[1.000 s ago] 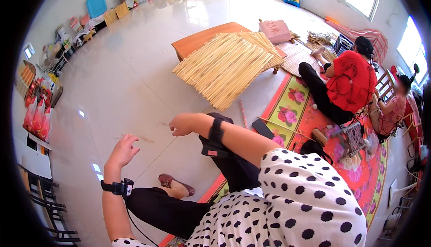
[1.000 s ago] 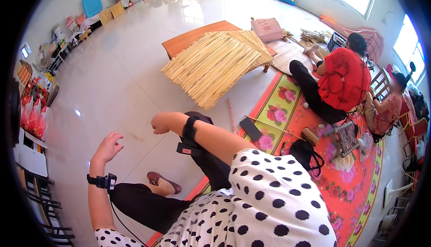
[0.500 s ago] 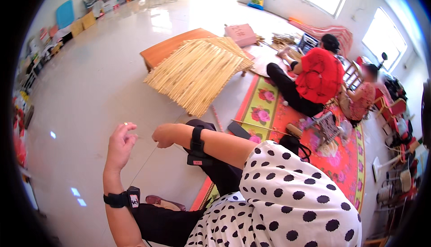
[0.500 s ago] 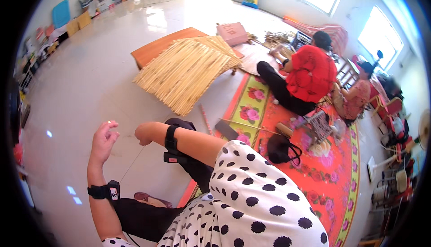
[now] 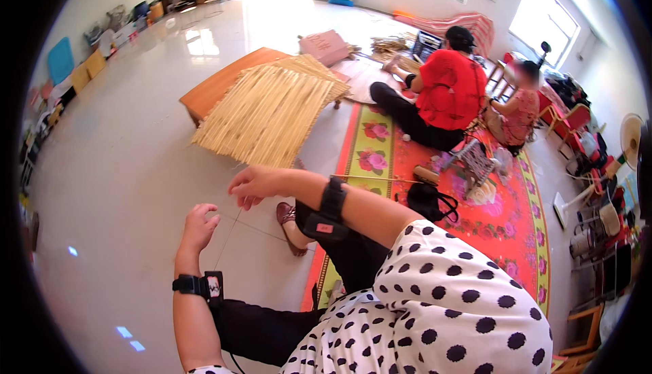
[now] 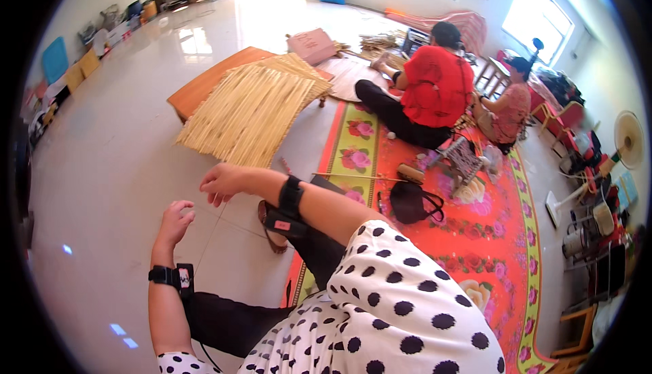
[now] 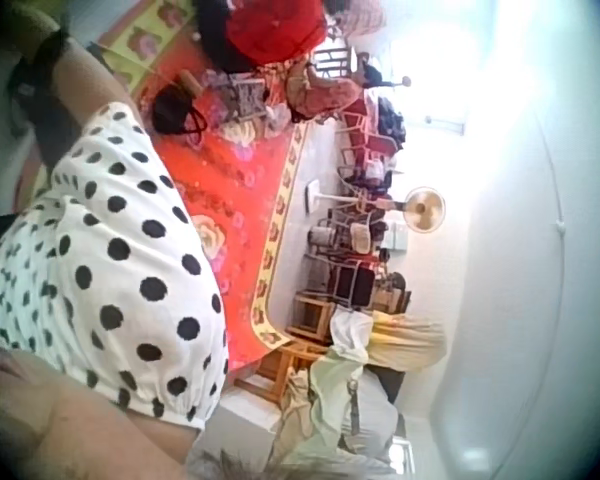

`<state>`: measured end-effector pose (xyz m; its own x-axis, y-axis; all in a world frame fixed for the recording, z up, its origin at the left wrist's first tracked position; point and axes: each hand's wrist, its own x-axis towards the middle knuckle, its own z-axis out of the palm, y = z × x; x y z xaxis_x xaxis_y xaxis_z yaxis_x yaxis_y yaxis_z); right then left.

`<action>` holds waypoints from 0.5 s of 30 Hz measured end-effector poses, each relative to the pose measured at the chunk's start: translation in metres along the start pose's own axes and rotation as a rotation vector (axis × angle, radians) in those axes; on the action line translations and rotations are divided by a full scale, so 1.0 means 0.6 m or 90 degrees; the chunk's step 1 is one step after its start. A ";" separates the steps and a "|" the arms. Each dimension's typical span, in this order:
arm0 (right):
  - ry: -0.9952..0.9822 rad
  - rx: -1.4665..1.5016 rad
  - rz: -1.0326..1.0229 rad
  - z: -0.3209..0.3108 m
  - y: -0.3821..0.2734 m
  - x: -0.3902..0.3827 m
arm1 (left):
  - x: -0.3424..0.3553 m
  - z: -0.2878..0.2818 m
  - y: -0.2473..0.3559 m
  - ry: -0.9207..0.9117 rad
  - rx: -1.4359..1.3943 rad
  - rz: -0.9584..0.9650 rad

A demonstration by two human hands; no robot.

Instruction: The person sits on a mat on the floor and handles a bundle of bamboo sticks, aligning them and inspecting the weave. They briefly walk to an outdoor area to pick up a round bamboo mat and return to the room. The person then resumes sitting and continues to manipulate the bamboo sticks, preparing them for weaving.

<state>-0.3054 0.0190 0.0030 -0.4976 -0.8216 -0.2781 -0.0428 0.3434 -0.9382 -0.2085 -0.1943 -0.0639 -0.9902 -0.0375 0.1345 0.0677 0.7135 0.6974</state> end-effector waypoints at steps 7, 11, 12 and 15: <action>0.063 0.059 -0.038 -0.074 0.016 0.001 | -0.069 -0.044 -0.003 0.059 0.080 -0.121; 0.161 0.104 -0.018 -0.131 0.054 -0.006 | -0.132 -0.069 -0.007 0.092 0.067 -0.179; 0.203 0.155 -0.011 -0.142 0.071 -0.005 | -0.151 -0.076 -0.019 0.100 0.082 -0.186; 0.372 0.364 0.004 -0.202 0.167 0.002 | -0.176 -0.085 0.007 0.117 0.068 -0.238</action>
<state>-0.4153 0.1078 -0.0665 -0.8748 -0.3962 -0.2788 0.3307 -0.0680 -0.9413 -0.0977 -0.2232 -0.0390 -0.9050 -0.4250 0.0162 -0.3150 0.6953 0.6460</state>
